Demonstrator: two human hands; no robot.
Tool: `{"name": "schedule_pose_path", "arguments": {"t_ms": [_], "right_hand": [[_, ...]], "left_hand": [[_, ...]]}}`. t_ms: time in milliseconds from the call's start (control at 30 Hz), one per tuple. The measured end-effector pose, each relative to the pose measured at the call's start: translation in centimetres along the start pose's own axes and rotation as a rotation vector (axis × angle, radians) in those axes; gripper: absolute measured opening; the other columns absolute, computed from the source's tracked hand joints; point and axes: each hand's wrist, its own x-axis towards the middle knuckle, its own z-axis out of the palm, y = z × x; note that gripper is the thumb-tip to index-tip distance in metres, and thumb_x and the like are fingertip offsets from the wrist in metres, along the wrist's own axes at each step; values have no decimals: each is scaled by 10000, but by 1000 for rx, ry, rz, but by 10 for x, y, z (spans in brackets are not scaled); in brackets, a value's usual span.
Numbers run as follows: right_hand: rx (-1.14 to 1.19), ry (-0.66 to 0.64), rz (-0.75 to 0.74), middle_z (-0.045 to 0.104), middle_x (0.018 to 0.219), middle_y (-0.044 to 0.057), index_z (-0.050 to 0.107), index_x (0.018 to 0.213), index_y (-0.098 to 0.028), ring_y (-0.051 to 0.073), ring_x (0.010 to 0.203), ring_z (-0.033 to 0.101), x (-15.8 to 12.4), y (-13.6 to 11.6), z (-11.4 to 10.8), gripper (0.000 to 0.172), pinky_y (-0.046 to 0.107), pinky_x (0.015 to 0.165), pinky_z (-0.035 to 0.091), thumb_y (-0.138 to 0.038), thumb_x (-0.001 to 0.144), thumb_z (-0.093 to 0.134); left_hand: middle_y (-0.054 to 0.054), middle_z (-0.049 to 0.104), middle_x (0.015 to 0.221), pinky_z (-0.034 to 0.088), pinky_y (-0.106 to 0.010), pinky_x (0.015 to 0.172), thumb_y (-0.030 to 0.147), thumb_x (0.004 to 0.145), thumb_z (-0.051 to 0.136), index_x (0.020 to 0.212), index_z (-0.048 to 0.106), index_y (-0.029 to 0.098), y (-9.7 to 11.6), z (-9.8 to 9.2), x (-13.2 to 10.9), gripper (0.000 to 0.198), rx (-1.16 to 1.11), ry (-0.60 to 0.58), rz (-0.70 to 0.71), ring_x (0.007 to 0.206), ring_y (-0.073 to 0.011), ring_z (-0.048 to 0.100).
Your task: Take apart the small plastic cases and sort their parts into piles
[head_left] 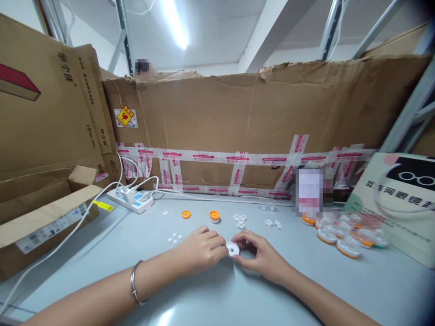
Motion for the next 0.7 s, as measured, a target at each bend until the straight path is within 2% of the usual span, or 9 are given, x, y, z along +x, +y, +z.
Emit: {"name": "schedule_pose_path", "arguments": {"t_ms": [100, 200, 267, 333, 400, 533, 600, 700], "right_hand": [[24, -13, -25, 543, 763, 21, 597, 845, -177, 146, 715, 521, 0, 2, 0, 186, 272, 691, 442, -249, 673, 607], [69, -14, 3, 571, 828, 35, 578, 985, -192, 157, 769, 533, 1, 3, 0, 322, 291, 737, 445, -306, 687, 615], [95, 28, 46, 581, 888, 43, 524, 1094, -205, 162, 806, 535, 1, 3, -2, 440, 302, 766, 444, -345, 687, 617], [92, 92, 80, 583, 913, 43, 491, 1132, -214, 161, 816, 534, 1, 3, -5, 470, 311, 784, 440, -367, 700, 598], [73, 136, 96, 586, 889, 38, 506, 1104, -218, 157, 806, 536, 1, 2, -8, 406, 315, 792, 436, -373, 733, 555], [51, 162, 109, 596, 817, 27, 550, 1038, -218, 155, 779, 547, 1, 0, -11, 310, 311, 784, 440, -367, 772, 492], [45, 165, 120, 599, 810, 30, 565, 1017, -215, 158, 779, 550, 2, 0, -11, 295, 307, 770, 444, -364, 775, 486], [37, 139, 146, 601, 817, 33, 584, 986, -205, 160, 782, 549, 2, 1, -11, 279, 289, 742, 450, -353, 773, 483]], "left_hand": [[-6, 614, 782, 307, -269, 623, 133, 873, 401, 834, 541, 161, 2, 1, 0, 147, -22, 52, -3, 705, -126, 509], [-6, 612, 774, 306, -268, 620, 118, 867, 389, 849, 546, 164, -1, -1, -1, 164, -39, 74, 9, 701, -125, 504], [-8, 612, 792, 305, -265, 620, 107, 860, 382, 873, 553, 172, -11, -5, -4, 183, -39, 82, -15, 699, -123, 503], [-13, 612, 815, 304, -264, 622, 111, 860, 381, 884, 566, 180, -28, -9, -9, 199, -15, 59, -92, 704, -126, 509], [-27, 614, 822, 302, -269, 625, 124, 868, 387, 868, 582, 173, -49, -12, -17, 201, 49, -21, -213, 718, -139, 518], [-45, 616, 817, 302, -284, 630, 129, 861, 416, 824, 609, 159, -85, -11, -34, 199, 133, -264, -396, 760, -169, 534], [-49, 618, 826, 307, -287, 638, 128, 853, 427, 815, 614, 157, -94, -6, -41, 193, 142, -338, -439, 781, -177, 539], [-50, 617, 832, 310, -287, 642, 121, 843, 431, 817, 615, 153, -97, 1, -45, 188, 160, -384, -455, 799, -180, 543]]}}
